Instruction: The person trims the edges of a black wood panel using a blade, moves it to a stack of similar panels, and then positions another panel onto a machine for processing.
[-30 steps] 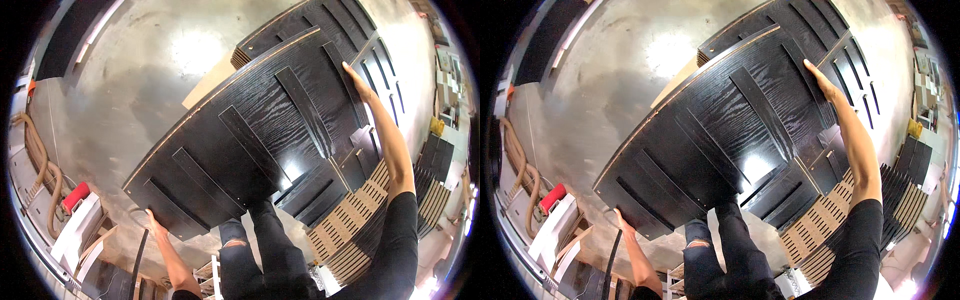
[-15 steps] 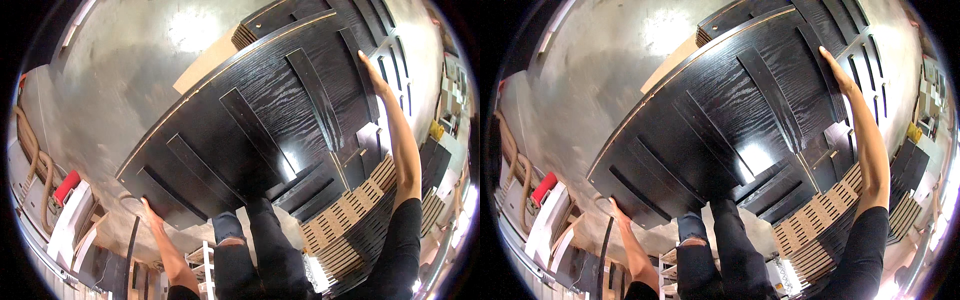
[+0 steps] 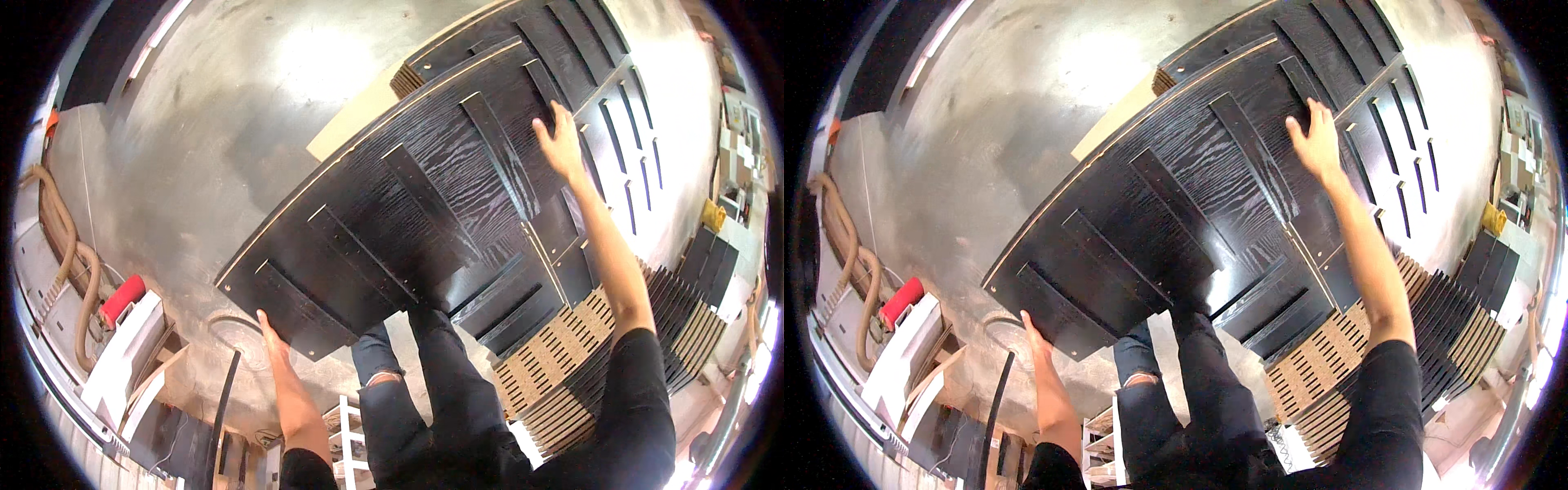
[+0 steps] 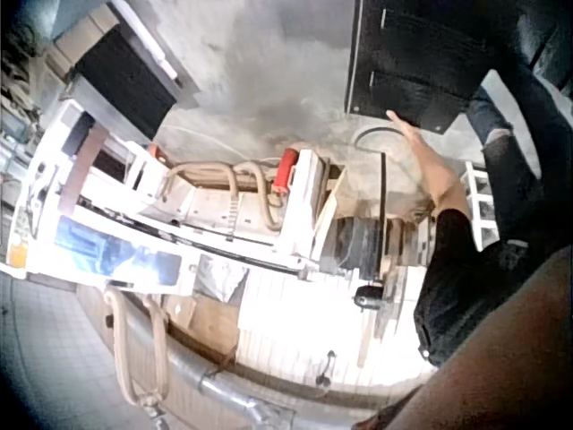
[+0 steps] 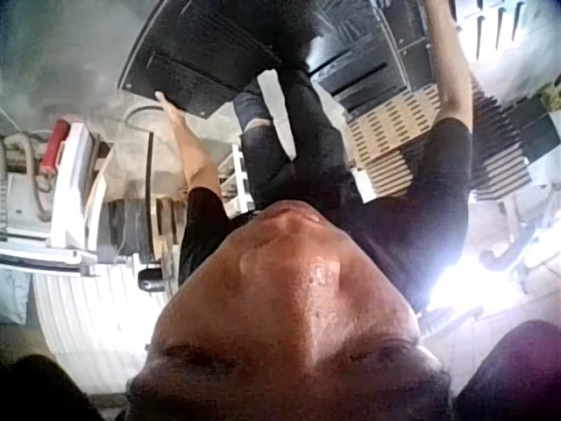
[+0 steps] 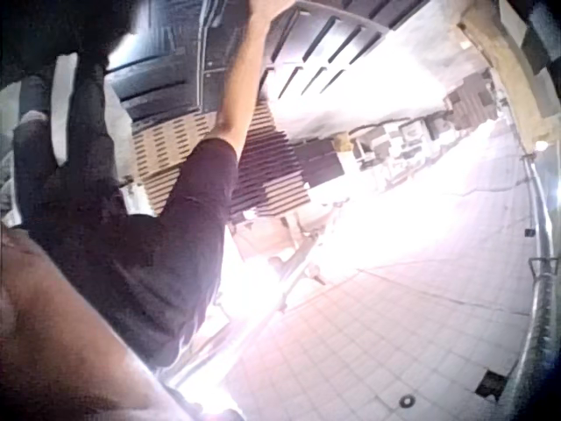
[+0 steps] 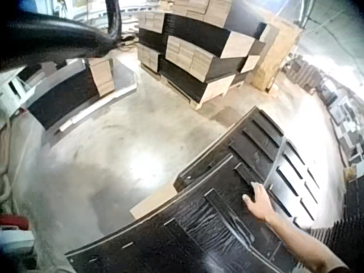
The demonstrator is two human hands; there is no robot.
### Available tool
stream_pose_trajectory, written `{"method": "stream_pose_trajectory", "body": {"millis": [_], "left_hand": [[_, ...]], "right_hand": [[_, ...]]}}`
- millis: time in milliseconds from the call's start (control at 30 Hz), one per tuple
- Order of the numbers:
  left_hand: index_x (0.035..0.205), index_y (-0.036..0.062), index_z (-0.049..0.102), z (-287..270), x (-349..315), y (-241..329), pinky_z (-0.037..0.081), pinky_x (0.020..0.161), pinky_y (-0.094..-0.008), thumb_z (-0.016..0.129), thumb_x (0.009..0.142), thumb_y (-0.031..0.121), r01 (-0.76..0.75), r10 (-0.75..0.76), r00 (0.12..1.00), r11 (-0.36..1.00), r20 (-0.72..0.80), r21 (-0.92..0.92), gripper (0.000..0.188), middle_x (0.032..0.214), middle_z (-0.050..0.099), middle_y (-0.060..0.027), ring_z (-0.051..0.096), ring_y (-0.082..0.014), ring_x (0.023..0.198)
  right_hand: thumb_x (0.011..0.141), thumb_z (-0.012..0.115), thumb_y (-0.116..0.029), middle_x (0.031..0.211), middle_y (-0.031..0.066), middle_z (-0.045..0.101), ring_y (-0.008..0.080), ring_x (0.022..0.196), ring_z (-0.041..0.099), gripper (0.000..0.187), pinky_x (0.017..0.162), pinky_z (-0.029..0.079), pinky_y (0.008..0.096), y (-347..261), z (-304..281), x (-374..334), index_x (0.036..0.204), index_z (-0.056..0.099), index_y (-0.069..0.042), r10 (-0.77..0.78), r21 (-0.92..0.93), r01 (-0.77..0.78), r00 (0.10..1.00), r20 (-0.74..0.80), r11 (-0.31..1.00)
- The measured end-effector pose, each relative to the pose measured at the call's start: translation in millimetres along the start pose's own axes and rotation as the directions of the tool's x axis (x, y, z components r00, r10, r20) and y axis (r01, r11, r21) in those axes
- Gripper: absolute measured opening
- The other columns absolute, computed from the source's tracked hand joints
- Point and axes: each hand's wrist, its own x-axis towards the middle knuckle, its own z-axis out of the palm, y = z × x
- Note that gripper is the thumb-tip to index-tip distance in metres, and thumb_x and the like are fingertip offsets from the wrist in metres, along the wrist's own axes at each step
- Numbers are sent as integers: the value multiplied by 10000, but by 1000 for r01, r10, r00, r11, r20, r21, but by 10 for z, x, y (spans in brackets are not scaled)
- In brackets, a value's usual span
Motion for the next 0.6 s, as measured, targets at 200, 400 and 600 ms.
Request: {"method": "stream_pose_trajectory", "body": {"millis": [200, 400, 600], "left_hand": [[1534, 0, 392, -21, 73, 1, 376, 1168, -464, 643, 894, 692, 88, -81, 991, 994, 104, -61, 976, 1559, 452, -143, 470, -332, 1385], [1514, -16, 415, 153, 1, 152, 369, 1178, -449, 650, 930, 619, 97, -87, 938, 995, 336, -15, 894, 1527, 498, -119, 491, -300, 1377], [1532, 3, 398, 206, 49, 526, 293, 1206, -396, 650, 913, 648, 89, -152, 891, 983, 428, 163, 929, 1552, 472, -102, 400, -243, 1445]], "right_hand": [[962, 653, -314, 1531, 269, 419, 432, 1443, 374, 614, 1208, 280, 497, -1162, 352, -1664, 1461, 460, -12, 101, 156, -94, 994, -39, 983], [966, 631, -222, 1449, 234, 463, 389, 1391, 420, 574, 1194, 293, 446, -2492, 558, -3303, 1443, 429, 26, 471, 358, -452, 881, 39, 817], [962, 712, -353, 1505, 245, 422, 349, 1389, 451, 808, 1174, 327, 411, -3484, 1535, -4447, 1522, 288, 44, 692, 603, -772, 547, 471, 199]]}}
